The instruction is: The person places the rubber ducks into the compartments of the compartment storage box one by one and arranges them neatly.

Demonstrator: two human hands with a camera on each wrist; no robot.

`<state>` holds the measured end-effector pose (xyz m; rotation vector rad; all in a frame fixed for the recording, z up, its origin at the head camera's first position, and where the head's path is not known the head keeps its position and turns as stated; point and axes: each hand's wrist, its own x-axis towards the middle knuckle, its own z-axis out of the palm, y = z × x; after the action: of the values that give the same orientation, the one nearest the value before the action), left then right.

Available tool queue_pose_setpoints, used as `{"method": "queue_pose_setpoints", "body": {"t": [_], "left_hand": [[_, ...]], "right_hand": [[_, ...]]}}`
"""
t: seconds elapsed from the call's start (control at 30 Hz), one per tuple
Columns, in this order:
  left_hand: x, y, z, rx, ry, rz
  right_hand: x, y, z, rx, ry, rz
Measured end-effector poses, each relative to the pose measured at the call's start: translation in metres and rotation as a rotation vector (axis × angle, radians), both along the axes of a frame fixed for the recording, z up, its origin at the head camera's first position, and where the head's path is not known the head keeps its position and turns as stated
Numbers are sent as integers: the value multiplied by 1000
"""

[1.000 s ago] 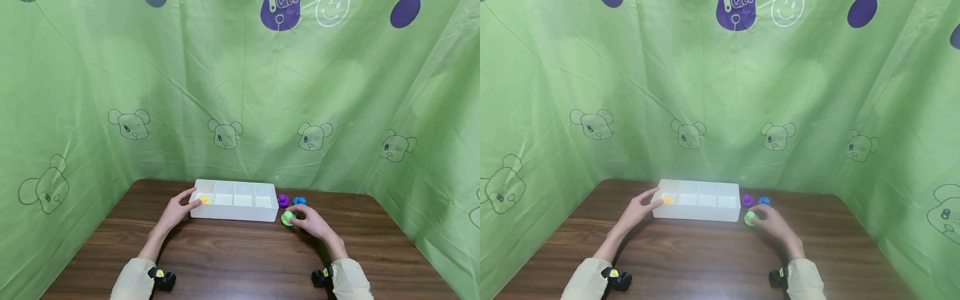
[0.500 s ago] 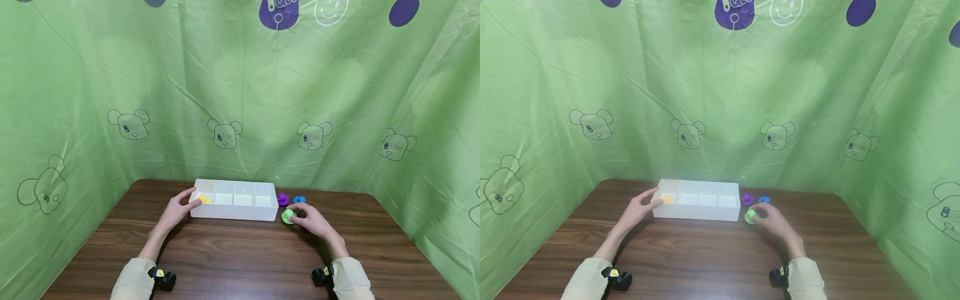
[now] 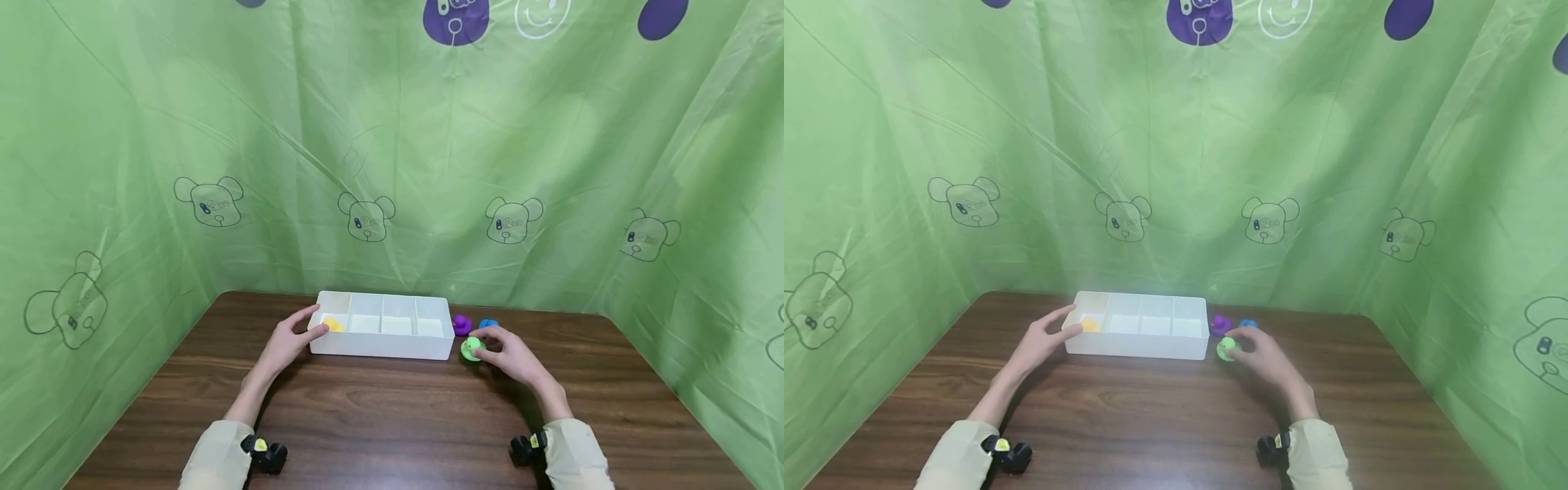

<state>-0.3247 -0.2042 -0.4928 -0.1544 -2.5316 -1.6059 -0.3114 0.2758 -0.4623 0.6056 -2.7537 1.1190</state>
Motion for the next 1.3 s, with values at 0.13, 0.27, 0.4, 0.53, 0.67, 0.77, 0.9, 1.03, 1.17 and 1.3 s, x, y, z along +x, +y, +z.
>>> {"method": "queue_pose_setpoints", "body": {"t": [0.13, 0.27, 0.4, 0.53, 0.67, 0.77, 0.9, 1.03, 1.17, 1.3], "left_hand": [[1, 0, 0, -7, -9, -7], [2, 1, 0, -11, -11, -1], [3, 2, -1, -20, -14, -1], [4, 3, -1, -14, -16, 0], [2, 3, -1, -7, -7, -1], [2, 2, -1, 0, -5, -4], [3, 2, 0, -6, -2, -2], [3, 1, 0, -10, 2, 4], [3, 1, 1, -9, 1, 7], [2, 1, 1, -4, -1, 4]], "right_hand": [[1, 0, 3, 7, 1, -7], [3, 0, 4, 1, 5, -10], [5, -1, 5, -15, 25, 6], [6, -3, 7, -20, 59, 6], [6, -5, 10, -31, 59, -6], [6, -7, 11, -39, 38, -6], [7, -9, 15, -40, 34, -1], [8, -11, 19, -21, 57, 10], [8, -13, 21, 10, 85, 19], [7, -15, 23, 19, 99, 21]]}}
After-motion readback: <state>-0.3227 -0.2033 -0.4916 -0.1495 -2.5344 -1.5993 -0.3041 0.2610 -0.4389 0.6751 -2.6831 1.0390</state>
